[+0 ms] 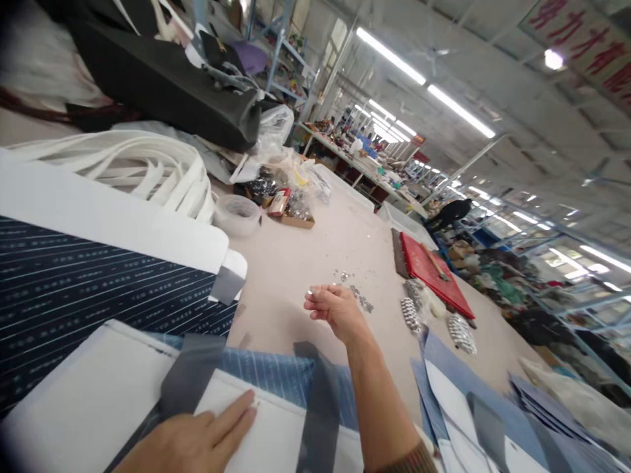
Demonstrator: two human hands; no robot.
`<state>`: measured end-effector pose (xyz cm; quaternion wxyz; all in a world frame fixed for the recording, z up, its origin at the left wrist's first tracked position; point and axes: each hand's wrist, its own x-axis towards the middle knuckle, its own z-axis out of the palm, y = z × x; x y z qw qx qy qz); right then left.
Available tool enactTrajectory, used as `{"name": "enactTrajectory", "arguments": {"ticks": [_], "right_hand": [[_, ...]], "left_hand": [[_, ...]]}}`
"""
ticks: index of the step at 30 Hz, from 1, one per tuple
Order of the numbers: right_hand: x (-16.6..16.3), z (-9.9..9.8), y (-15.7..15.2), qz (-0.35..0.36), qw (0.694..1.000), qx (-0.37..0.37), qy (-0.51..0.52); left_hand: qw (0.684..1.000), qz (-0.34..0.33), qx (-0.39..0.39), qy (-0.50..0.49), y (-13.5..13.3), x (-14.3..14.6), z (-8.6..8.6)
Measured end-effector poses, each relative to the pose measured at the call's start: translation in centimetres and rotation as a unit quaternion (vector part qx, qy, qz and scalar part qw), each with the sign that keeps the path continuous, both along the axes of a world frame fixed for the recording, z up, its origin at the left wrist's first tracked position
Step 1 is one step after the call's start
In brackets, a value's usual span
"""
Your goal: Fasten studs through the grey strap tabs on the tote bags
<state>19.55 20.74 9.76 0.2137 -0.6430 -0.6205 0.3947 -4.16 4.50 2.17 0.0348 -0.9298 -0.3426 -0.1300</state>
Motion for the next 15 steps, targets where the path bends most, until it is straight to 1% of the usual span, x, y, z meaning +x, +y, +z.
{"name": "enactTrajectory", "arguments": {"ticks": [2, 3, 4, 6, 8, 11, 13, 15], "right_hand": [[-1.1, 0.6, -3.1, -0.028, 0.991, -0.05, 0.125], [-1.6, 0.8, -4.5, -0.051, 0.976, -0.079, 0.199], [-2.1, 1.0, -5.8, -0.075, 0.954, -0.106, 0.271], [-2.9, 1.1, -7.9, -0.113, 0.91, -0.137, 0.374], [-3.4, 0.8, -9.3, -0.125, 0.898, -0.136, 0.4], [-3.5, -0.3, -10.8, -0.136, 0.899, -0.12, 0.399], [-3.5, -1.3, -11.7, -0.143, 0.91, -0.106, 0.374], [-3.6, -2.3, -12.6, -0.142, 0.931, -0.095, 0.323]], "left_hand": [[0.999, -0.012, -0.04, 0.001, 0.1, 0.1, 0.5], [0.998, -0.017, -0.055, 0.0, 0.1, 0.1, 0.7], [0.998, -0.021, -0.066, -0.001, 0.1, 0.1, 0.9], [0.997, -0.025, -0.079, -0.002, 0.1, 0.1, 1.3], [0.996, -0.025, -0.088, -0.004, 0.0, 0.0, 1.6], [0.996, -0.02, -0.089, -0.009, 0.0, -0.1, 1.6], [0.997, -0.02, -0.079, -0.012, -0.1, -0.1, 1.6], [0.997, -0.018, -0.068, -0.015, -0.2, -0.2, 1.6]]}}
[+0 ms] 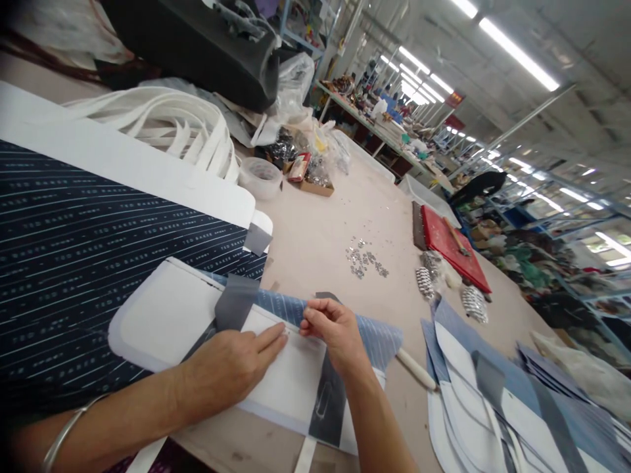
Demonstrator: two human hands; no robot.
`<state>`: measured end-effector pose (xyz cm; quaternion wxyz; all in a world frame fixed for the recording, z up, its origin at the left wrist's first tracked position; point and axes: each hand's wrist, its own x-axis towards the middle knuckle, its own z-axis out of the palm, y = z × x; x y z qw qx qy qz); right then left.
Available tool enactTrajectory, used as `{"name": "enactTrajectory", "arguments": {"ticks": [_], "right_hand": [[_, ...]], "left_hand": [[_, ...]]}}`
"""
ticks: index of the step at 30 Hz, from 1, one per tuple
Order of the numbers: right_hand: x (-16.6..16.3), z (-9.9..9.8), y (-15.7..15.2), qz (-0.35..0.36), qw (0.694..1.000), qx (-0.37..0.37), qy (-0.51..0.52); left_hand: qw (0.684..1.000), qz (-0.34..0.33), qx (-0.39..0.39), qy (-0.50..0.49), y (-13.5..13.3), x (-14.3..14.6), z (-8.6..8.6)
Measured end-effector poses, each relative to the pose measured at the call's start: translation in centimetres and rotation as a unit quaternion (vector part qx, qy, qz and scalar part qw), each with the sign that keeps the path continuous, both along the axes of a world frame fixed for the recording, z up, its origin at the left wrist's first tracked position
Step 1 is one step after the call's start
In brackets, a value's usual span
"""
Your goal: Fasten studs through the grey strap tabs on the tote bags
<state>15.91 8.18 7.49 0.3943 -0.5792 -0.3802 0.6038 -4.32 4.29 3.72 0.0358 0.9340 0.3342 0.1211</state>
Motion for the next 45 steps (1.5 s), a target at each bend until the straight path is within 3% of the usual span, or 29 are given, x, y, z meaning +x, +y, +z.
{"name": "enactTrajectory", "arguments": {"ticks": [5, 11, 23, 37, 42, 45], "right_hand": [[-0.2, -1.6, -1.9, 0.044, 0.993, 0.027, -0.109], [-0.7, -1.5, -2.7, 0.07, 0.973, 0.063, -0.21], [-1.4, -1.2, -1.6, 0.101, 0.955, -0.039, -0.277], [-2.0, -0.8, -1.0, 0.163, 0.898, -0.013, -0.409], [-2.3, -0.8, -1.3, 0.174, 0.899, 0.023, -0.401], [-1.0, -0.3, -2.2, 0.155, 0.931, 0.059, -0.324]], "left_hand": [[1.0, 0.011, 0.002, -0.001, -0.1, 0.1, 0.1], [1.0, 0.009, -0.013, -0.007, 0.0, 0.1, 0.2], [1.0, -0.011, -0.023, -0.015, -0.1, 0.0, -0.1], [0.999, -0.015, -0.039, -0.018, -0.1, 0.0, -0.1], [0.999, -0.004, -0.046, -0.021, -0.1, 0.0, -0.1], [0.999, 0.007, -0.034, -0.016, -0.1, 0.0, 0.0]]}}
